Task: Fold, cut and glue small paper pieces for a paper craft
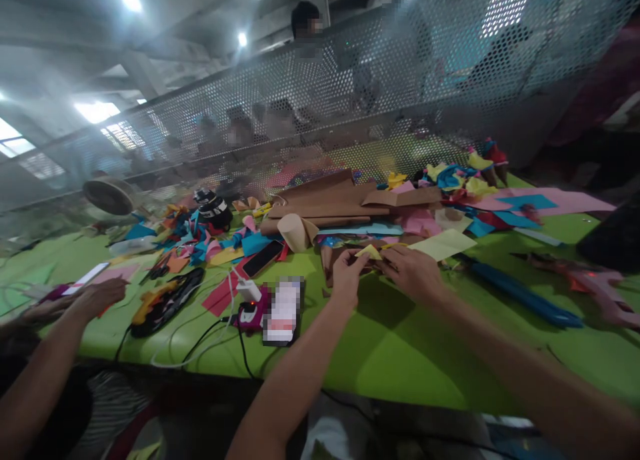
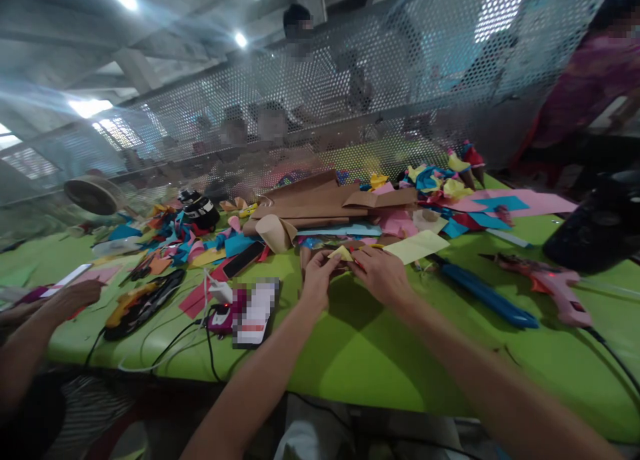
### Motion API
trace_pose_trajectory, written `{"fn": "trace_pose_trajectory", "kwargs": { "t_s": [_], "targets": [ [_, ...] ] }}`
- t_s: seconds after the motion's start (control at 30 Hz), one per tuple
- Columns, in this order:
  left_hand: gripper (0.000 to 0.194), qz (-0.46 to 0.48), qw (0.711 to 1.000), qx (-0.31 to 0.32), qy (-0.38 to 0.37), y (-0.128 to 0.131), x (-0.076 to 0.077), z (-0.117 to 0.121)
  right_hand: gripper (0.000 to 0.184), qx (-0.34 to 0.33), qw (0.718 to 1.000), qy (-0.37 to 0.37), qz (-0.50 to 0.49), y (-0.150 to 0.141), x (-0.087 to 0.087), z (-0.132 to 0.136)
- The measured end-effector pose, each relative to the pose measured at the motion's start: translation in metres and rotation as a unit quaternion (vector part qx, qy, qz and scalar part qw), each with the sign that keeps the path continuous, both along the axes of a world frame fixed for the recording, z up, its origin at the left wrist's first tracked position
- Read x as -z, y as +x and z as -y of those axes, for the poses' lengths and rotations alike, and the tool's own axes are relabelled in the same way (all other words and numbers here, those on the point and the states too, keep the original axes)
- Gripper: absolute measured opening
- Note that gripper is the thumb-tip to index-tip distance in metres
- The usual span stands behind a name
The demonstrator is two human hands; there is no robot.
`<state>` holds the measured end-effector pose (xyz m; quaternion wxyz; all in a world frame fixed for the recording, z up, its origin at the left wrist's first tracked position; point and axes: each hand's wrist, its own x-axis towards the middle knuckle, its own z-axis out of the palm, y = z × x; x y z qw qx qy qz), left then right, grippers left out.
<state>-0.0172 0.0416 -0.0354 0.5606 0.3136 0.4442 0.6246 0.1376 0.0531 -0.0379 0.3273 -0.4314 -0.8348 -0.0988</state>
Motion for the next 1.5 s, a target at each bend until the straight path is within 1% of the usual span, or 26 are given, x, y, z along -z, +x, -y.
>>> {"fn": "trace_pose_trajectory", "kwargs": {
  "t_s": [0.23, 0.5, 0.67, 0.83, 0.97, 1.1, 1.33, 1.43, 1.5],
  "targets": [
    [0.035, -0.006, 1.000, -0.002, 0.007, -0.001, -0.002, 0.001, 0.036, 0.002, 1.000, 0.004, 0.003, 0.000, -0.003, 0.002],
    [0.034, 0.005, 1.000, 0.007, 0.014, 0.001, -0.003, 0.001, 0.031, 0.005, 1.000, -0.009, -0.011, 0.001, 0.000, 0.000],
    [0.037, -0.008, 1.000, 0.006, 0.004, 0.000, -0.004, 0.002, 0.030, 0.003, 0.999, -0.016, -0.034, 0.000, 0.003, 0.000],
    [0.040, -0.012, 1.000, 0.009, -0.002, -0.001, -0.004, 0.004, 0.027, 0.021, 0.999, 0.007, -0.049, -0.001, 0.000, 0.001],
    [0.041, -0.019, 1.000, 0.011, -0.013, -0.001, -0.005, 0.006, 0.029, 0.006, 0.999, -0.006, -0.043, 0.001, -0.003, 0.003],
    [0.042, -0.022, 0.999, 0.011, -0.025, -0.002, -0.007, 0.010, 0.029, -0.009, 0.999, -0.013, -0.043, 0.002, 0.000, 0.003],
    [0.039, -0.010, 0.999, 0.022, -0.021, -0.003, -0.006, 0.014, 0.027, 0.000, 0.999, -0.008, -0.046, 0.003, 0.007, 0.007],
    [0.038, -0.015, 0.999, 0.026, -0.017, -0.003, -0.006, 0.014, 0.024, -0.002, 0.996, -0.035, -0.080, 0.003, 0.004, 0.010],
    [0.036, -0.028, 0.999, 0.021, -0.016, -0.003, -0.006, 0.014, 0.021, -0.013, 0.989, -0.091, -0.113, 0.003, 0.000, 0.012]
  ]
}}
